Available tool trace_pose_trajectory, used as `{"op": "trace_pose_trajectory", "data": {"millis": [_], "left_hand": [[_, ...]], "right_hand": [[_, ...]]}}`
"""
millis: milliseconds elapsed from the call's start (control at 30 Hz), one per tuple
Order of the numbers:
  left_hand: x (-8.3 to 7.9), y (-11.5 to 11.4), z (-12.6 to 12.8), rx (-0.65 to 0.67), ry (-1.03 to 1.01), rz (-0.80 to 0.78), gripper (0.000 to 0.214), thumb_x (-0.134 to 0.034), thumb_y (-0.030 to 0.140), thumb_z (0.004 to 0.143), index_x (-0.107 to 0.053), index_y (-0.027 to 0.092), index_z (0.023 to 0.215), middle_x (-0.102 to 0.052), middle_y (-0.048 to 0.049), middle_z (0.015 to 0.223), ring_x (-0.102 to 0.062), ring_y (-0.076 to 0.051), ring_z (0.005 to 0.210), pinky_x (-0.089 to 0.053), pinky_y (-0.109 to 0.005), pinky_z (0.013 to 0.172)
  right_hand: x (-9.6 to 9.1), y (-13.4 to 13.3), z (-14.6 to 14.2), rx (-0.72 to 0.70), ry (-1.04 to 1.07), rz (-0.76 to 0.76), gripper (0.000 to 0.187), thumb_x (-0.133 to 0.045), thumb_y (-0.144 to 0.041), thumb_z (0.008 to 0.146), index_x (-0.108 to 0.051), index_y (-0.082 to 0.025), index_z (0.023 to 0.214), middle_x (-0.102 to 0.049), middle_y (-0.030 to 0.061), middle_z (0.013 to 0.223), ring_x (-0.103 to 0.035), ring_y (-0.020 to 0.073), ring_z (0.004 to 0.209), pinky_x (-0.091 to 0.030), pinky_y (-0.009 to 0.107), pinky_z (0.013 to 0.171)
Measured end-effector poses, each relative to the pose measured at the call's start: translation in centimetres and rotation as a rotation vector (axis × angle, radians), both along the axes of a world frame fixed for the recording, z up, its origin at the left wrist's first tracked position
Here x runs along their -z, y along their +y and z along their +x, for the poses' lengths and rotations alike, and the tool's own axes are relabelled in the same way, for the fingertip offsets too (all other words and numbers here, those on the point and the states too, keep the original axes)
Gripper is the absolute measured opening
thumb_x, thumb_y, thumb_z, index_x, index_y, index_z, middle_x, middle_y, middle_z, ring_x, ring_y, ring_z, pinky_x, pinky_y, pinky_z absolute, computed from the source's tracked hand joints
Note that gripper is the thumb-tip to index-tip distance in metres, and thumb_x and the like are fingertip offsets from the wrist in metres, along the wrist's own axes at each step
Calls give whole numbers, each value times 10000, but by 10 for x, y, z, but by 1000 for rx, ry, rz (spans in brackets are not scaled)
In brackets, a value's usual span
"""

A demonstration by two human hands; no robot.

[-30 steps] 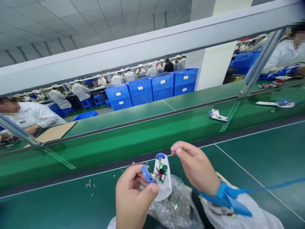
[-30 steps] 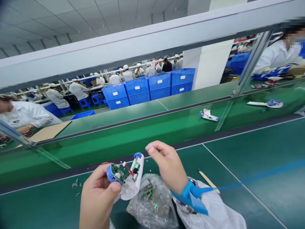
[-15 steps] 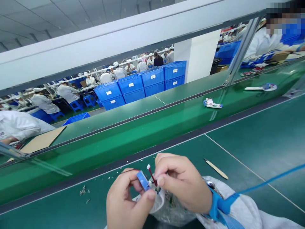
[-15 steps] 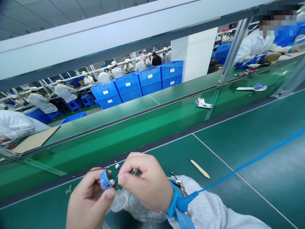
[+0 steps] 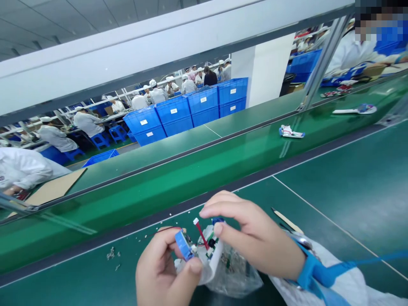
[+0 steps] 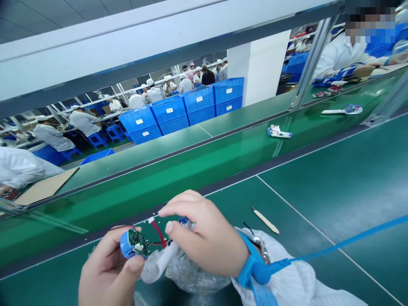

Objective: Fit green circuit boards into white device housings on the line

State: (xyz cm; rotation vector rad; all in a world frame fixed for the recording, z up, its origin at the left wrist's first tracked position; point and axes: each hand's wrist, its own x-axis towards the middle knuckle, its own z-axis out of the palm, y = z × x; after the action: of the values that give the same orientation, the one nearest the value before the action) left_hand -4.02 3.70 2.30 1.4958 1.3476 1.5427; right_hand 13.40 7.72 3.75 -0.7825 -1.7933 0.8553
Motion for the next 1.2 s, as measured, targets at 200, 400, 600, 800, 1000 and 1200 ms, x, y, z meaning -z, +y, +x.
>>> {"op": "trace_pose_trajectory", "data": {"millis": [200, 400, 600, 800, 1000, 1200], "left_hand": [[-1, -1, 13, -11, -55, -21, 296, -773, 478, 608, -681, 230, 740, -584, 21, 614, -521, -108, 531, -435, -183, 507], [2, 0, 27, -13, -56, -94, 319, -739, 518, 628, -681, 238, 770, -619, -11, 799, -587, -167, 758, -457, -215, 664], [-1, -4, 29, 66, -157, -191, 300, -735, 495, 648, -707, 238, 801, -681, 6, 734, -611, -142, 676, -470, -191, 640], [-2, -7, 30, -50, -318, -144, 375, -776, 501, 607, -643, 285, 883, -720, 36, 743, -663, -143, 691, -500, -196, 658], [-1, -10, 36, -15, -214, 10, 358, -741, 486, 668, -692, 344, 993, -745, 52, 780, -678, -139, 664, -526, -201, 646], [2, -8, 23, 47, -21, 51, 345, -705, 505, 700, -701, 364, 1014, -714, 54, 699, -604, -120, 553, -485, -197, 561]], "right_hand": [[0, -7, -18, -49, -79, -57, 277, -492, -137, 863, -561, -159, 595, -607, 12, 633, -548, 137, 685, -428, 270, 675], [6, -5, -17, 329, 106, 112, 195, -476, -98, 851, -621, -197, 766, -677, 7, 764, -579, 171, 940, -409, 308, 865], [5, -7, -14, 240, 208, -30, 168, -480, -83, 802, -589, -209, 820, -615, -67, 563, -570, 108, 586, -390, 336, 921], [-1, -8, -10, 81, 200, -117, 183, -540, -115, 762, -572, -193, 600, -601, -23, 600, -517, 115, 633, -427, 285, 762], [-4, -9, -6, -29, 137, -16, 217, -539, -74, 764, -590, -174, 578, -603, -34, 551, -451, 102, 616, -369, 255, 649], [-9, -9, -7, -21, 59, 50, 223, -535, -60, 734, -542, -176, 544, -509, -49, 495, -420, 101, 594, -354, 260, 640]]}}
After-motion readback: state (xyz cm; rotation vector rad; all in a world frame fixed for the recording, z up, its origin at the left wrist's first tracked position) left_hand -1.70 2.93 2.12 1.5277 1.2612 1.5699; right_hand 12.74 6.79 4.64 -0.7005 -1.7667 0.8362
